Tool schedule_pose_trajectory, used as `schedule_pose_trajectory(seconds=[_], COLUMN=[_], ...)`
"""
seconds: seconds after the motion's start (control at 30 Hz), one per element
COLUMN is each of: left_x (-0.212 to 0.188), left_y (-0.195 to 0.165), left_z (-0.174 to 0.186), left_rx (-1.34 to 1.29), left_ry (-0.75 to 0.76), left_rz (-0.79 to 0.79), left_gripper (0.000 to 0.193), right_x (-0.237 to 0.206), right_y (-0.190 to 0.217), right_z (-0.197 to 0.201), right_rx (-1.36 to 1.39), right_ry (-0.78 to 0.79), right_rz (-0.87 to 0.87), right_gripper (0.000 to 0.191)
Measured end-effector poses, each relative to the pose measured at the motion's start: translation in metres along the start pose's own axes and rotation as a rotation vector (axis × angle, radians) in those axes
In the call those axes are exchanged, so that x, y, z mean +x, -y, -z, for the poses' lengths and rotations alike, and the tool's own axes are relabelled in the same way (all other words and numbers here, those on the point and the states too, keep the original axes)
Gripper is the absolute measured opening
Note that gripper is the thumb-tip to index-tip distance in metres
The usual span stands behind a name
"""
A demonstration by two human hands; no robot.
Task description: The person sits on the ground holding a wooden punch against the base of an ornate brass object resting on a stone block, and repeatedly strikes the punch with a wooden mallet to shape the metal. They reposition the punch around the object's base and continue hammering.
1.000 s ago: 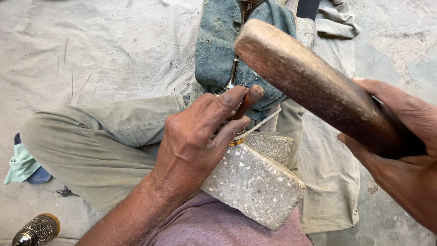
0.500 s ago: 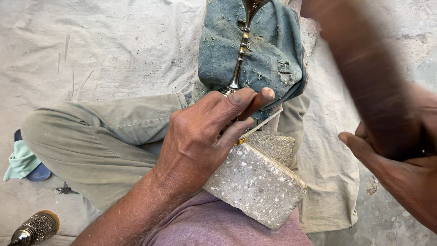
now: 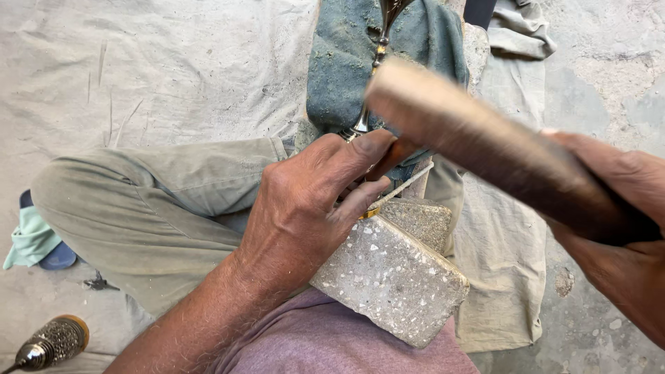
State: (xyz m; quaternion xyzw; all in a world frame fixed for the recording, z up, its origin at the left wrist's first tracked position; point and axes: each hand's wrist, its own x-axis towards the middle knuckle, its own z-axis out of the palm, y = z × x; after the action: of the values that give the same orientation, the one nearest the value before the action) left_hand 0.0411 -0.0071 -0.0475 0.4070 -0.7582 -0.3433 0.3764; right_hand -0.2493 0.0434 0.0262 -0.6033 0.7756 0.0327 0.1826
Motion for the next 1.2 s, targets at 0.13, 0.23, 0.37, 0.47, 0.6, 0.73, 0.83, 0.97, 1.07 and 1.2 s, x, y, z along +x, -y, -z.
schedule_pose_trajectory(seconds=[0.13,0.23,0.37,0.47,0.6,0.73,0.83,0.97,1.07,1.2], left_x=[0.0,0.001,0.002,0.003,0.003,0.006,0.007,0.004,0.004,0.003], left_y=[0.0,0.001,0.001,0.001,0.001,0.0,-0.001,0.0,0.003,0.007], left_z=[0.001,0.002,0.003,0.003,0.005,0.006,0.007,0.009,0.009,0.01], left_rx=[0.028,0.008,0.0,0.016,0.001,0.002,0.009,-0.017,-0.03,-0.024], left_ry=[0.005,0.019,0.018,0.043,0.039,0.026,0.042,0.016,0.025,0.049], left_rz=[-0.001,0.003,0.005,0.035,0.018,0.028,0.011,-0.016,-0.024,0.006], left_gripper=[0.046,0.048,0.047,0.047,0.047,0.048,0.048,0.046,0.046,0.048], right_x=[0.004,0.005,0.003,0.005,0.009,0.009,0.007,0.008,0.009,0.004], right_y=[-0.006,-0.006,0.008,0.024,0.034,0.026,0.019,0.018,0.02,0.018], right_z=[-0.004,-0.001,0.012,0.018,0.017,0.016,0.014,0.01,0.009,0.015], right_rx=[-0.019,-0.022,0.024,-0.023,-0.034,0.052,0.106,0.007,0.003,0.033], right_ry=[0.006,0.014,-0.188,-0.038,-0.048,-0.194,-0.2,-0.013,-0.067,-0.092], right_rz=[-0.044,-0.038,0.45,0.09,0.039,0.328,0.405,0.061,0.154,0.238], right_gripper=[0.047,0.051,0.052,0.053,0.059,0.06,0.057,0.035,0.039,0.047])
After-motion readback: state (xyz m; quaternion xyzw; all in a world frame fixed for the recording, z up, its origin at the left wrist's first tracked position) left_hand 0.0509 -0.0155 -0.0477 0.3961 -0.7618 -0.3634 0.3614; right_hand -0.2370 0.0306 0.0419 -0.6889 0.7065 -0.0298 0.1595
